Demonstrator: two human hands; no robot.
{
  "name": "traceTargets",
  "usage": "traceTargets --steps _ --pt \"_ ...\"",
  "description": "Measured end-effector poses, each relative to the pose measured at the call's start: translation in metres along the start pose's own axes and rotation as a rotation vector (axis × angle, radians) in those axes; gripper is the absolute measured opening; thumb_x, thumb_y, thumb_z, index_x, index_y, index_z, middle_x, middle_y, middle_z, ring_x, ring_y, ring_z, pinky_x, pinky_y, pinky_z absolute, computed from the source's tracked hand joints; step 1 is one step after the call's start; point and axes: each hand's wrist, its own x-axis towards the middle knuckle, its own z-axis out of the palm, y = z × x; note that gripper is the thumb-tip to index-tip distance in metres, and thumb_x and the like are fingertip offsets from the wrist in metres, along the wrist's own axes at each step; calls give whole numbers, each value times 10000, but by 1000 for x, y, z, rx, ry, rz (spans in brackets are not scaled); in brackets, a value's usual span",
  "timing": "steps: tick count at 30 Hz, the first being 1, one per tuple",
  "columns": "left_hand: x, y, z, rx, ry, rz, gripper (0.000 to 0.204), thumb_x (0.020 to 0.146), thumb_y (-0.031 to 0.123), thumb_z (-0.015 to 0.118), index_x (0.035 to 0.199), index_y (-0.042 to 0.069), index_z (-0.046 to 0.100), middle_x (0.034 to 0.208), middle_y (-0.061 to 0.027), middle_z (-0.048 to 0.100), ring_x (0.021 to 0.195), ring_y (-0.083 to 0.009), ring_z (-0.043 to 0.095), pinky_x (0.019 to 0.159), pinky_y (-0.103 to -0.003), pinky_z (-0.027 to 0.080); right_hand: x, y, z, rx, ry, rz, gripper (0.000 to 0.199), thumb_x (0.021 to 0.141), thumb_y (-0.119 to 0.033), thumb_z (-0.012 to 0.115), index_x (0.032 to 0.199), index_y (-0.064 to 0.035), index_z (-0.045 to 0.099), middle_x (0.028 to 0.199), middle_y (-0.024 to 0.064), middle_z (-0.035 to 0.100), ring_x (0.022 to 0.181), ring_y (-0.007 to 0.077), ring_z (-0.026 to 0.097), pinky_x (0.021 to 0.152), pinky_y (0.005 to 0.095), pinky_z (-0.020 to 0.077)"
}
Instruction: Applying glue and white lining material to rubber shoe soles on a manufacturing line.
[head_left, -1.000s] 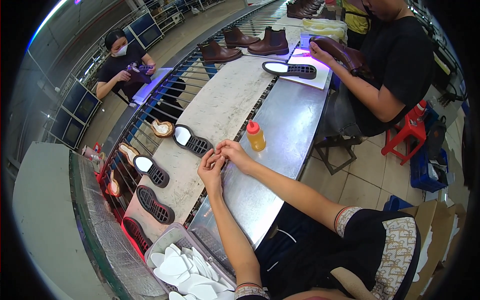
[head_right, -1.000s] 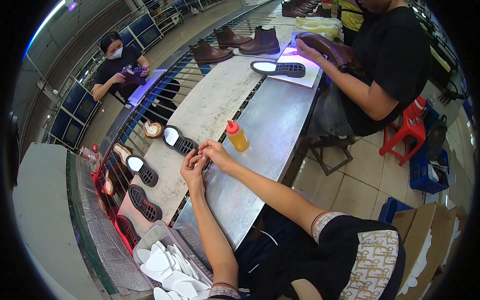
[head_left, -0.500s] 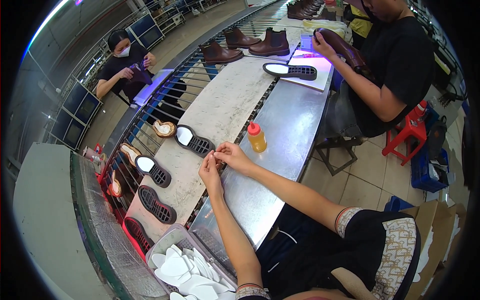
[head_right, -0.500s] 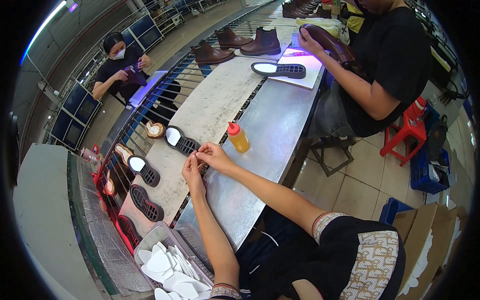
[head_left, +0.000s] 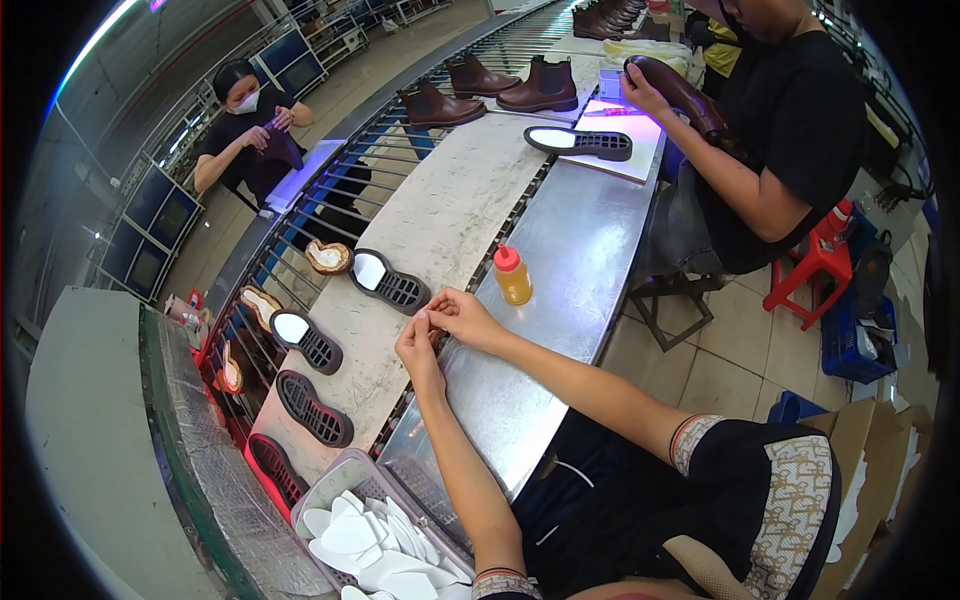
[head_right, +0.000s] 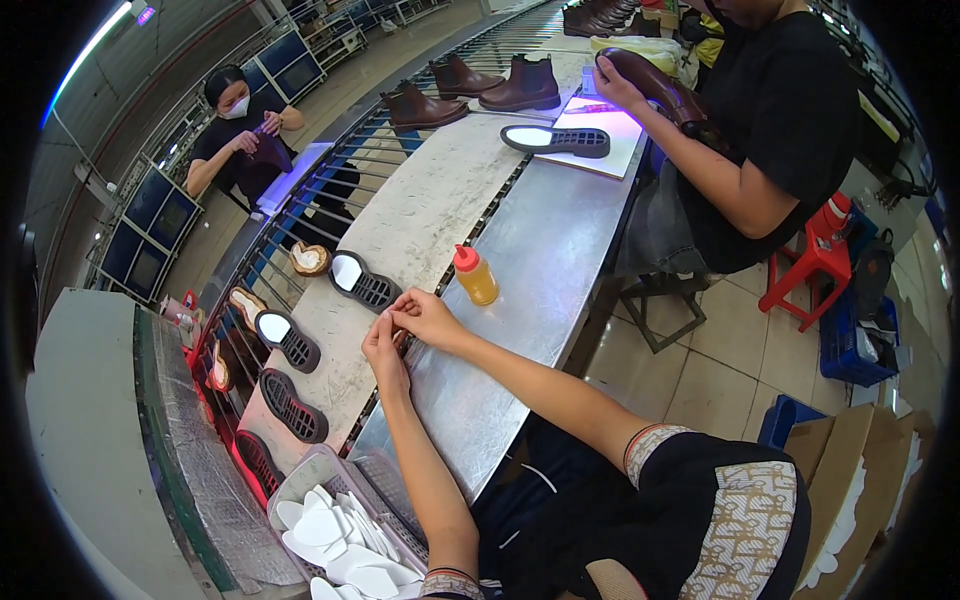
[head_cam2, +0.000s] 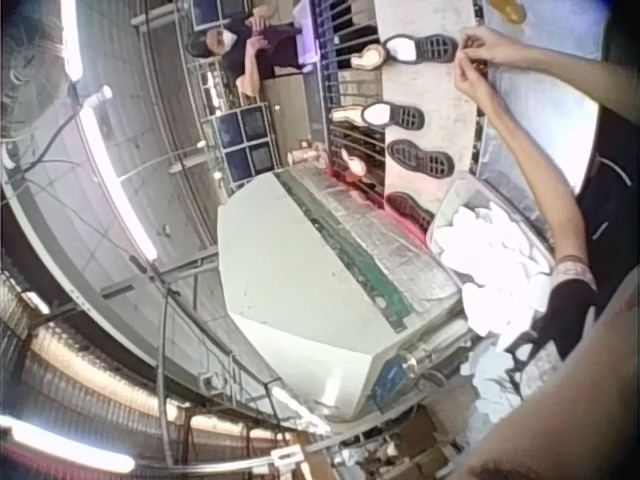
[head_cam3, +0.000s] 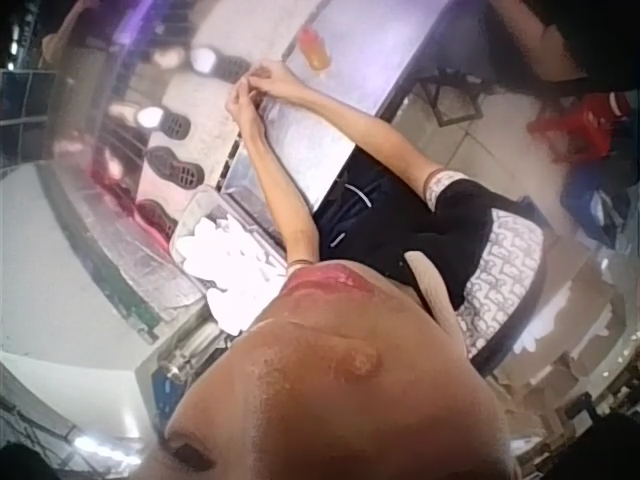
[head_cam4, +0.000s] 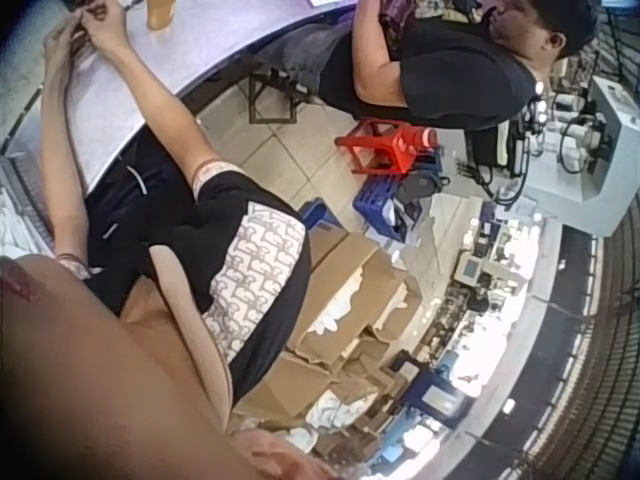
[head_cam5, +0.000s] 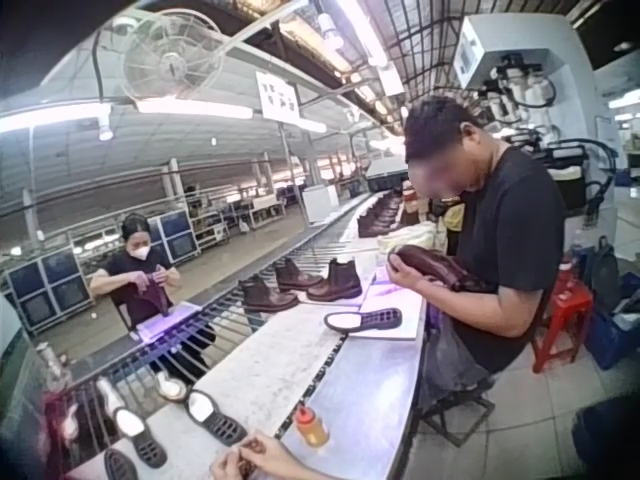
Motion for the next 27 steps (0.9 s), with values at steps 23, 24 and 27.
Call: traceTargets --steps 23,24,27 --pt "-4 4 -4 -12 7 -24 262 898 236 530 1025 26 620 901 -32 634 801 -96 593 660 -214 461 -4 4 8 -148 53 -63 179 823 -165 635 864 2 583 770 36 614 694 86 568 623 229 476" --pt "-3 4 -4 -17 4 -19 263 897 237 533 1023 23 619 903 -36 632 803 -100 594 663 -219 468 -4 4 8 -150 59 -65 181 826 -162 630 866 8 580 763 41 618 687 89 573 617 232 477" --pt "-1 0 -9 -2 38 -5 276 886 225 554 1061 14 594 923 -52 626 804 -109 596 674 -234 481 -9 -3 13 -201 72 -64 183 834 -157 618 869 18 577 757 58 625 676 99 586 607 239 481"
